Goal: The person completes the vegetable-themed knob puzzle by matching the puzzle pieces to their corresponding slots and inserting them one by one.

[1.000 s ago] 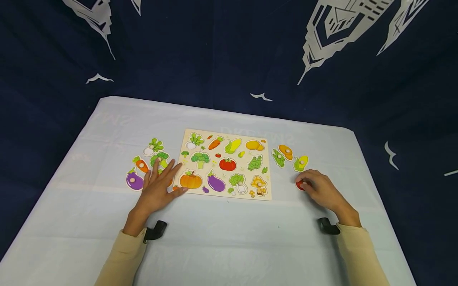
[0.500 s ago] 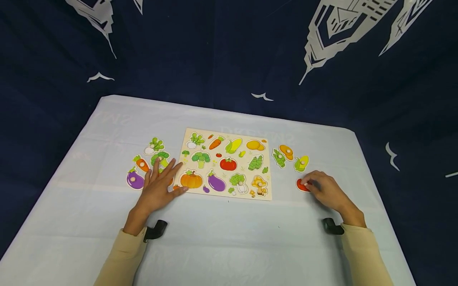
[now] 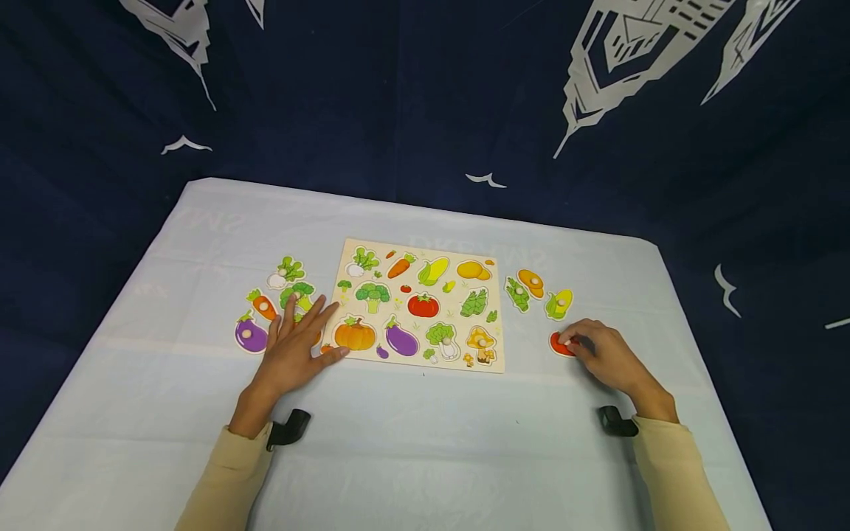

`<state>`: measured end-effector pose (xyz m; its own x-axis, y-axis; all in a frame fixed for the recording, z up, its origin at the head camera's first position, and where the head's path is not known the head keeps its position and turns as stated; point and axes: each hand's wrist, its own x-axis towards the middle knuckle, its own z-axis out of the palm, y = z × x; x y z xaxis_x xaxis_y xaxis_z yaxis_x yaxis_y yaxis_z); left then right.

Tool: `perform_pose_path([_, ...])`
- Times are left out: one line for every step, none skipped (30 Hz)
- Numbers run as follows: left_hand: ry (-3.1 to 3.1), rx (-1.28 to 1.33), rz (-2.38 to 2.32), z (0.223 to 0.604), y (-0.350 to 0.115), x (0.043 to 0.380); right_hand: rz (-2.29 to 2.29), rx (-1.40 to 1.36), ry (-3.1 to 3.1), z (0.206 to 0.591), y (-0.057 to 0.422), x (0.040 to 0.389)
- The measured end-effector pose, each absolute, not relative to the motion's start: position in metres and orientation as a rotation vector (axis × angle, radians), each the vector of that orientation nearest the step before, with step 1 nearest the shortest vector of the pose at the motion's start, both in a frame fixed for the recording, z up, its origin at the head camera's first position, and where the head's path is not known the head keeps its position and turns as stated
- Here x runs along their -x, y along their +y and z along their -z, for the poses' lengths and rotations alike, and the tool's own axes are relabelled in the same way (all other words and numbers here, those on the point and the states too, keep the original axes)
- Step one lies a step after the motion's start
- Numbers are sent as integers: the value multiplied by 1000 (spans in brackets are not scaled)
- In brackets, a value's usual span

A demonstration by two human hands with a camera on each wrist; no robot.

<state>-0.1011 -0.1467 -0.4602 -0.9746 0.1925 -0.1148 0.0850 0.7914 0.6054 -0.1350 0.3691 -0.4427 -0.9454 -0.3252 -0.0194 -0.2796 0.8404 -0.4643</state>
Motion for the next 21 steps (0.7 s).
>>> perform_pose_path([2810,-218,-939,460,-147,101,717,481,2923,442,369,135])
perform_pose_path([2811,-216,-939,461,-147,101,720,482,2926,442,369,135])
perform_pose_path([2811,-215,-940,461,-147,101,722,482,2930,441,368,135])
perform_pose_path([2811,-214,-941,461,-147,101,727,481,2932,441,368,134])
perform_pose_path([2812,-213,-943,461,-147,101,729,482,2936,440,368,134])
perform_pose_path([2812,-213,-945,461,-147,101,731,479,2938,440,367,134])
perform_pose_path([2813,-212,-946,462,-147,100,733,478,2940,439,367,134])
perform_pose_path([2812,-211,-948,462,-147,100,734,479,2941,438,366,134])
perform_pose_path([2812,-210,-950,461,-147,100,732,481,2942,438,366,134])
perform_pose_path([2812,-210,-951,461,-147,100,733,482,2941,438,366,134])
perform_pose_path([2812,-211,-952,461,-147,100,735,484,2941,438,365,134])
perform_pose_path([2813,-212,-953,461,-147,100,734,488,2942,438,365,135])
perform_pose_path([2813,-211,-953,461,-147,100,734,495,2944,439,365,135])
perform_pose_path([2814,-211,-953,461,-147,100,736,499,2942,439,365,135])
perform_pose_path([2815,-212,-952,461,-147,101,736,503,2942,439,364,135])
perform_pose_path([2817,-212,-950,461,-147,101,736,506,2942,440,364,135])
perform_pose_path([2817,-212,-949,461,-147,101,734,510,2942,440,363,136])
perform_pose_path([2818,-212,-947,461,-147,101,730,514,2941,439,363,136])
perform_pose_path([2818,-212,-946,461,-147,101,729,515,2939,439,362,136])
perform_pose_path([2818,-212,-944,461,-147,101,728,516,2937,438,361,136])
perform_pose_path([2818,-213,-943,461,-147,101,725,520,2938,438,361,136])
